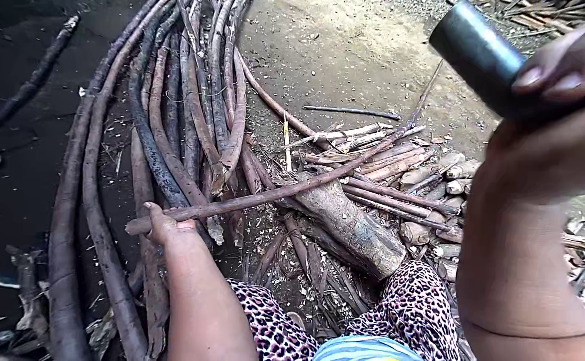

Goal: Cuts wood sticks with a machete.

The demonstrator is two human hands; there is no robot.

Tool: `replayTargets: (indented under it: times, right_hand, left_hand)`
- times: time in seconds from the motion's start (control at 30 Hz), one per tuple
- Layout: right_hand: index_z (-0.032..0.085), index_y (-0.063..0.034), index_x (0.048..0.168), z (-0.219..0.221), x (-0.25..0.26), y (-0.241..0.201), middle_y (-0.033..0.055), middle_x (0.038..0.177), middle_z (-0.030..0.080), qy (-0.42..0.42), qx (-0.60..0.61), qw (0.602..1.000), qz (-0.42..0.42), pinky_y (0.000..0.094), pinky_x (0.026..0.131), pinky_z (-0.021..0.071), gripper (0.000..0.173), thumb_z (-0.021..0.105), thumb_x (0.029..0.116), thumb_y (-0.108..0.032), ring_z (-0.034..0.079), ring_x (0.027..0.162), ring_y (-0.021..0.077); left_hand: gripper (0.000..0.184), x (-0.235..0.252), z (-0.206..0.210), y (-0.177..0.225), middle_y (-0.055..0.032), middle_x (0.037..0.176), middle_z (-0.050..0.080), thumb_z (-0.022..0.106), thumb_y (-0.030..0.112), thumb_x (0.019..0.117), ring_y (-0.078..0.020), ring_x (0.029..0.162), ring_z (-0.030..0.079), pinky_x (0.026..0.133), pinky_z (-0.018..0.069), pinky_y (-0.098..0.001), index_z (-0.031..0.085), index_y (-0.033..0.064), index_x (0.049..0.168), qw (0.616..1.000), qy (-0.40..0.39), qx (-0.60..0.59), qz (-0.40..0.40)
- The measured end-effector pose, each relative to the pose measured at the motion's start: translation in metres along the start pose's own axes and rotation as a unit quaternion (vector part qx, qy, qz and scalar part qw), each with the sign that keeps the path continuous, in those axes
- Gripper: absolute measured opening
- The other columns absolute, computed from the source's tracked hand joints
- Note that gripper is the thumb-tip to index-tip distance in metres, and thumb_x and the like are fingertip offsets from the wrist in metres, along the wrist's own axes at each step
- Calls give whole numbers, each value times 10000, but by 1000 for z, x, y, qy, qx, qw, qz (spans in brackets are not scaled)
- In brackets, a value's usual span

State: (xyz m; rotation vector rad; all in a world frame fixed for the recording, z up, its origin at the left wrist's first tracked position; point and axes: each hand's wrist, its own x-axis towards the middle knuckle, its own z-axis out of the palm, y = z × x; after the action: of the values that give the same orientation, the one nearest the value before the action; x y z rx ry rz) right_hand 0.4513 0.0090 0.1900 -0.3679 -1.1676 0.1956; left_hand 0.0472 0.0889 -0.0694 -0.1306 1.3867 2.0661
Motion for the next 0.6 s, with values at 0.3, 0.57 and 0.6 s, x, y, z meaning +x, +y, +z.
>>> replayTargets:
  times: [0.3, 0.57, 0.6]
  right_hand:
    - [555, 9, 1130, -59, -334, 24, 73, 675, 504, -200, -255, 526, 786, 358, 522, 530, 361, 411, 1127, -322, 531, 497, 179]
    - [546, -34, 1043, -69, -286, 14, -10, 574, 438, -102, -149, 554, 813, 267, 413, 459, 330, 436, 1122, -334, 437, 404, 102]
    - [562, -23, 1059, -68, -277, 10, -5, 580, 459, -112, -170, 573, 794, 264, 415, 465, 331, 442, 1121, -324, 450, 405, 100]
  left_hand:
    - [248, -5, -1, 2, -26, 936, 549, 539, 336, 1091, -133, 804, 600, 772, 563, -346, 480, 134, 1222, 999, -39, 9, 16]
    - [170, -18, -2, 14, 1, 859, 572, 517, 323, 1089, -143, 799, 627, 794, 571, -376, 511, 167, 1021, 993, -118, -6, 18]
    - [157, -18, -4, 16, 6, 873, 569, 536, 322, 1079, -138, 812, 628, 809, 572, -382, 505, 176, 1032, 994, -108, -4, -3]
